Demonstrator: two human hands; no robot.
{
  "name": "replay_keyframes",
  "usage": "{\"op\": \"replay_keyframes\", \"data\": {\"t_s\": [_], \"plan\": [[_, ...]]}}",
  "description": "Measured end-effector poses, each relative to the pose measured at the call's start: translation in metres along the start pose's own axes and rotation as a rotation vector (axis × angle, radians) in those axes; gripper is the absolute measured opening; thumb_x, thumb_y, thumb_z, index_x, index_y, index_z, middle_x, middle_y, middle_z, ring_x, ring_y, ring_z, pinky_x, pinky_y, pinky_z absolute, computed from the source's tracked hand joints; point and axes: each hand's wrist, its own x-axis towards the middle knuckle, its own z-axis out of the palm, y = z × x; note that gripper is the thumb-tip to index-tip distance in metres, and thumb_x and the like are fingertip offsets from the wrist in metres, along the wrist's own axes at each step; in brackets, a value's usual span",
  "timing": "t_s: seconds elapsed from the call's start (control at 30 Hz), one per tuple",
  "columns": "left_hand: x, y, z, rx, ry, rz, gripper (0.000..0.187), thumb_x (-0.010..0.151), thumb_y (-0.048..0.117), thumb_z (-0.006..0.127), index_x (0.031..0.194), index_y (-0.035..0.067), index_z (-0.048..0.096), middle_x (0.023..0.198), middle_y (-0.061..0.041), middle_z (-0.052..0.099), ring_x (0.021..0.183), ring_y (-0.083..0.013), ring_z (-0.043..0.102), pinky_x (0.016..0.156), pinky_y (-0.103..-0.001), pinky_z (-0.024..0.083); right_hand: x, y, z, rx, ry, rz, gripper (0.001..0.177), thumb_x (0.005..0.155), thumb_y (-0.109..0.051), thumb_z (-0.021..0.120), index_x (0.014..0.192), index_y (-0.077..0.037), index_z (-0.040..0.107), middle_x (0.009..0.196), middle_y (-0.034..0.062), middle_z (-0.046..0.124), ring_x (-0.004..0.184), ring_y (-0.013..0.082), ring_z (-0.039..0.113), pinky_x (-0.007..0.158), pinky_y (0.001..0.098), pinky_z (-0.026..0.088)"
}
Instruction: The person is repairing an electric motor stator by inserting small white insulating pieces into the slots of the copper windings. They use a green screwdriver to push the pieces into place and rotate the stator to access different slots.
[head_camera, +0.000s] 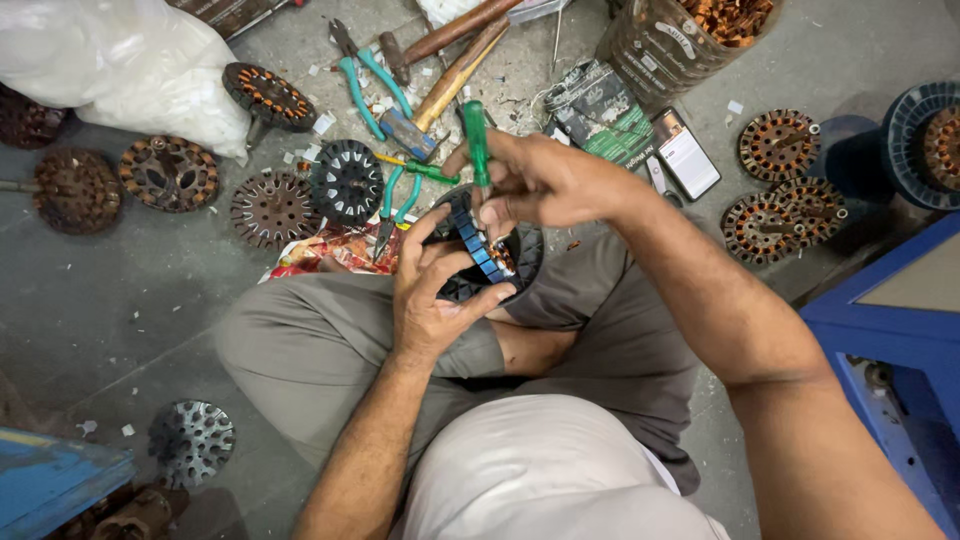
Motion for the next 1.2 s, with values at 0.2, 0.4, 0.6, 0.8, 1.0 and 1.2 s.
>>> {"op": "replay_keyframes", "data": {"t_s": [0.2,0.4,0.6,0.8,1.0,1.2], "plan": [[-0.001,-0.002,-0.003,0.003,0.009,0.05,0.045,0.077,0.021,0.095,0.11,0.012,0.066,0.117,-0.009,0.074,0.148,-0.0295,0.042,0.12,-0.044,0.043,0.006,0.015,-0.003,0.137,-0.062,-0.07,0.042,0.097,-0.002,0.067,0.134,-0.001,0.049,0.094,0.011,0.072,0.089,0.0199,0.077,0.08,0.0325,0.067],[-0.005,-0.007,0.002,-0.102,0.035,-0.031,0.047,0.076,0.022,0.096,0.11,0.011,0.066,0.15,-0.022,0.045,0.116,-0.0211,0.07,0.102,-0.036,0.058,-0.013,0.015,0.004,-0.267,0.08,-0.141,0.031,0.096,-0.019,0.072,0.118,-0.006,0.054,0.088,0.0089,0.078,0.078,0.0204,0.081,0.066,0.0336,0.065],[-0.008,-0.009,0.003,-0.05,0.044,0.022,0.048,0.077,0.02,0.097,0.111,0.008,0.066,0.156,-0.021,0.042,0.112,-0.0238,0.073,0.099,-0.035,0.062,-0.037,0.02,0.025,-0.409,0.258,-0.215,0.032,0.099,-0.026,0.072,0.118,-0.008,0.055,0.092,0.009,0.077,0.083,0.0227,0.079,0.072,0.0371,0.066],[-0.009,-0.006,0.002,-0.05,0.032,0.004,0.047,0.078,0.019,0.096,0.112,0.007,0.066,0.156,-0.022,0.042,0.112,-0.0244,0.073,0.098,-0.036,0.061,-0.051,0.031,0.041,-0.507,0.387,-0.353,0.025,0.098,-0.019,0.076,0.114,-0.011,0.06,0.101,0.0098,0.074,0.086,0.0274,0.077,0.073,0.0376,0.062],[-0.008,-0.003,0.001,-0.009,0.036,0.021,0.046,0.078,0.018,0.095,0.112,0.008,0.066,0.154,-0.023,0.046,0.116,-0.0244,0.072,0.103,-0.036,0.059,-0.049,0.037,0.047,-0.583,0.472,-0.571,0.05,0.095,-0.012,0.077,0.121,0.008,0.039,0.103,0.0125,0.073,0.083,0.0288,0.075,0.069,0.0384,0.059],[-0.009,-0.002,0.001,0.014,0.057,0.041,0.046,0.077,0.018,0.095,0.111,0.008,0.066,0.152,-0.026,0.047,0.117,-0.0258,0.071,0.104,-0.037,0.058,-0.054,0.033,0.055,-0.516,0.498,-0.421,0.027,0.097,-0.012,0.077,0.116,-0.007,0.059,0.104,0.014,0.075,0.085,0.0272,0.077,0.073,0.0378,0.062]]}}
